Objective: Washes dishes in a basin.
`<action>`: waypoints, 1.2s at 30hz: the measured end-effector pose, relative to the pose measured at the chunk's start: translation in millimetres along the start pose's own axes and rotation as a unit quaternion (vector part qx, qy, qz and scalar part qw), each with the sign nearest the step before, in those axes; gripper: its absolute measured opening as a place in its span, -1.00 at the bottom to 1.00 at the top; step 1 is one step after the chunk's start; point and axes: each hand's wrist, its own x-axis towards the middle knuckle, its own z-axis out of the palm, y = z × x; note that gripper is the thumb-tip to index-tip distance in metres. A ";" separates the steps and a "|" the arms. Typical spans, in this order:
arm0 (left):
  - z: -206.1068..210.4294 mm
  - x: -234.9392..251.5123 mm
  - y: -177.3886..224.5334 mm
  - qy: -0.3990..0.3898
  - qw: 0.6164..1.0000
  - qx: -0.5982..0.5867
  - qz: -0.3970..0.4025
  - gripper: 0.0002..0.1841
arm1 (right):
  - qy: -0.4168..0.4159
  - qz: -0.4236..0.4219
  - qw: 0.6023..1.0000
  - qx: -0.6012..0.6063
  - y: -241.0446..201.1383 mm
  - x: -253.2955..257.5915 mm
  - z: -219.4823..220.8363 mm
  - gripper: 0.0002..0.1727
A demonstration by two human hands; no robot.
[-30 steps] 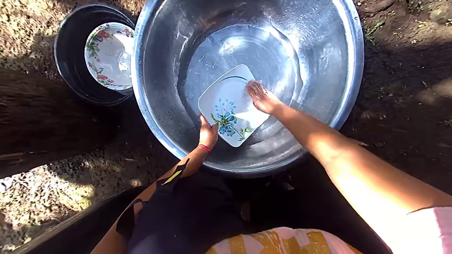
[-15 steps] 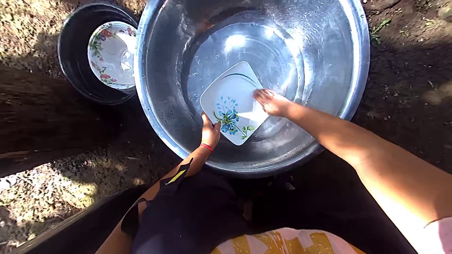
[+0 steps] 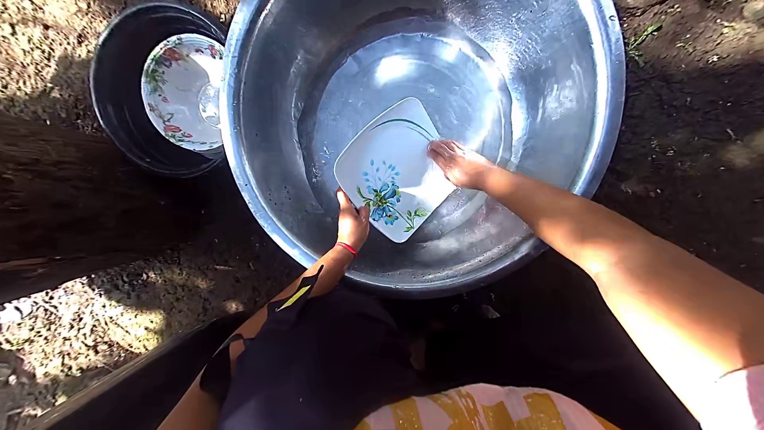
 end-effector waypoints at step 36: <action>-1.5 28.4 -8.6 0.053 0.945 -0.212 -0.244 -0.49 | 0.042 -0.049 0.992 0.111 -106.5 61.8 69.1 -0.32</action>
